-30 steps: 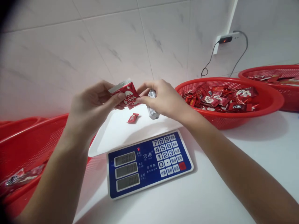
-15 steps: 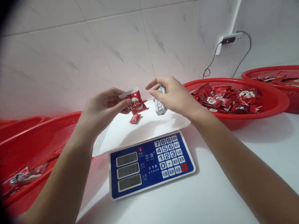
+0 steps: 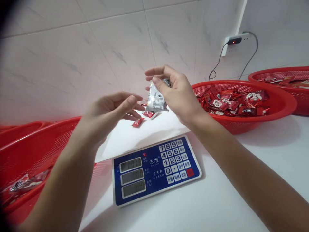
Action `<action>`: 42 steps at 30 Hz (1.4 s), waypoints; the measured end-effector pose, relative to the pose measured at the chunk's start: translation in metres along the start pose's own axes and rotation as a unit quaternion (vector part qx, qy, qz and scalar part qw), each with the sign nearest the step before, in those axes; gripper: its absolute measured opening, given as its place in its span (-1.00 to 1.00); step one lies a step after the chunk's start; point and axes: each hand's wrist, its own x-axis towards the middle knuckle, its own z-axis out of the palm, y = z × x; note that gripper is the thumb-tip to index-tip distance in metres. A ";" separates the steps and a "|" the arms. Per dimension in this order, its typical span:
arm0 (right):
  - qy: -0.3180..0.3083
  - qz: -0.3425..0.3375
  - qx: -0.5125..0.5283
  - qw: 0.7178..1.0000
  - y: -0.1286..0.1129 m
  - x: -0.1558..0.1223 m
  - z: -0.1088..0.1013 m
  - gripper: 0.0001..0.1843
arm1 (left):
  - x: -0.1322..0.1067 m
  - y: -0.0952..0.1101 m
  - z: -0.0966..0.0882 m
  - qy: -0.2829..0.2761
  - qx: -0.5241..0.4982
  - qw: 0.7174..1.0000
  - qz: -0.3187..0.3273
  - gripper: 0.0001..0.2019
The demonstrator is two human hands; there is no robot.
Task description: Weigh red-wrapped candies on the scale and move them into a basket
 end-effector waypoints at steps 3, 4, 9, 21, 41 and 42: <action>-0.007 -0.015 0.002 1.000 0.006 -0.002 0.007 -0.87 | 0.000 -0.001 0.013 -0.045 -0.021 0.999 -0.014 -0.56; -0.007 -0.015 -0.014 1.000 0.008 -0.003 0.008 -0.86 | -0.001 -0.001 0.016 -0.047 -0.023 0.999 -0.015 -0.59; -0.013 -0.008 -0.109 0.994 0.007 -0.004 0.008 -0.70 | 0.000 -0.001 0.012 -0.040 -0.015 0.999 -0.002 -0.73; -0.059 0.102 -0.146 0.982 0.001 0.007 -0.015 -0.78 | 0.006 -0.008 -0.031 0.084 0.183 0.979 0.017 -0.82; -0.092 0.104 -0.102 0.985 0.000 0.003 -0.012 -0.72 | 0.003 -0.001 -0.026 0.074 0.213 0.973 0.055 -0.94; -0.092 0.109 -0.096 0.985 0.001 0.003 -0.012 -0.73 | 0.004 -0.002 -0.027 0.064 0.213 0.973 0.063 -0.93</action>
